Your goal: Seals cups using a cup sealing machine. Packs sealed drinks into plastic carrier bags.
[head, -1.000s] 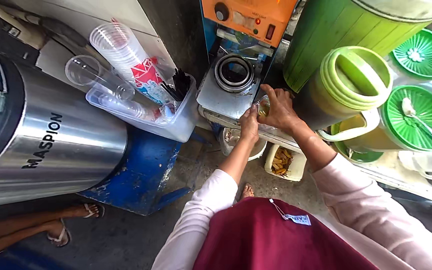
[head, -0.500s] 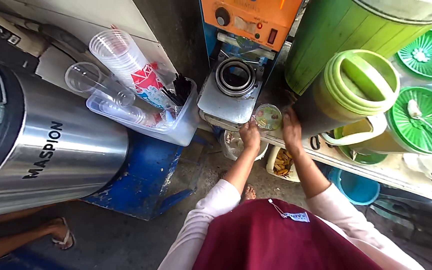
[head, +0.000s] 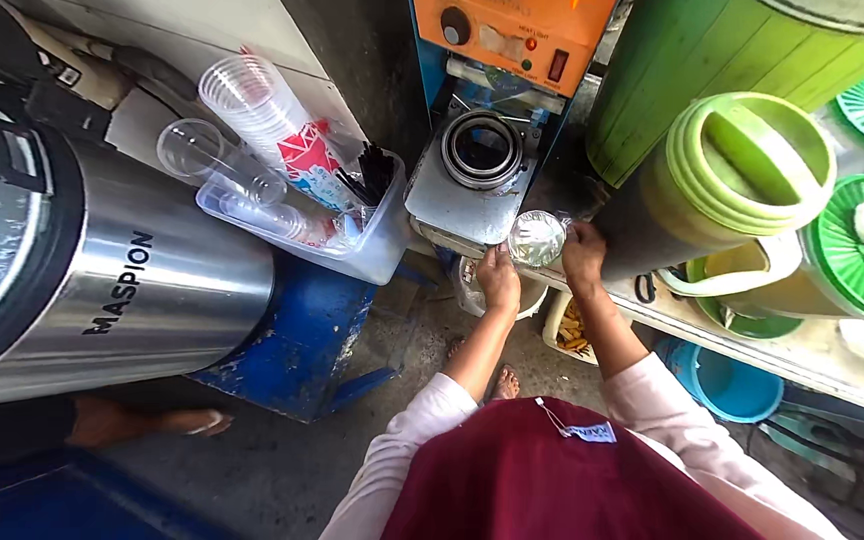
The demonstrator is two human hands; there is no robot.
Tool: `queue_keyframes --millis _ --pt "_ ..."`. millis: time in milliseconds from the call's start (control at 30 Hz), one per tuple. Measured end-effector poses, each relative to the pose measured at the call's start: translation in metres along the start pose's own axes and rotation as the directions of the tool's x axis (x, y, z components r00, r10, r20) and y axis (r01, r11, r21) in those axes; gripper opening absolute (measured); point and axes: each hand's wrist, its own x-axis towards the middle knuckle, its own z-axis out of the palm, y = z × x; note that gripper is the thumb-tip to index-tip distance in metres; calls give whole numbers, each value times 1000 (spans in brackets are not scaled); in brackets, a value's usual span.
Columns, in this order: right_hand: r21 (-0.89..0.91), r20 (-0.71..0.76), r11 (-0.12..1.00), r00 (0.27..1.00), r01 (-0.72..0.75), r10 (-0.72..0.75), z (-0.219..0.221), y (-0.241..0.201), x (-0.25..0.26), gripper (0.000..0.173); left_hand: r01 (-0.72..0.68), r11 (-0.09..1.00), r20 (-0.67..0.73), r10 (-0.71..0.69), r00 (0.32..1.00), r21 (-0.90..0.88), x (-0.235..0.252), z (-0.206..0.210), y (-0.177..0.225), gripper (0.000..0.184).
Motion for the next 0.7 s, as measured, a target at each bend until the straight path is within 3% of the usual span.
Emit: queue_keyframes --millis 100,233,300,400,533,700 --pt "-189 34 969 987 158 -155 -14 -5 -15 35 -96 992 -31 99 995 87 -11 -4 2 34" --pt "-315 47 880 931 357 -361 -24 -30 -20 28 -192 971 0 194 981 142 -24 -11 25 23" --pt "-346 31 804 862 484 -505 -34 -38 -32 25 -247 958 31 245 969 149 -29 -17 34 22" --pt "-413 0 651 715 637 -700 -49 -49 -50 23 -448 880 80 441 894 158 -37 -39 54 19" --pt "-315 88 618 671 720 -737 -55 -77 -73 23 -490 859 117 477 871 147 -38 -84 75 20" --pt "-129 392 662 651 738 -650 -15 -126 -79 24 -419 902 70 414 908 104 -41 -142 93 22"
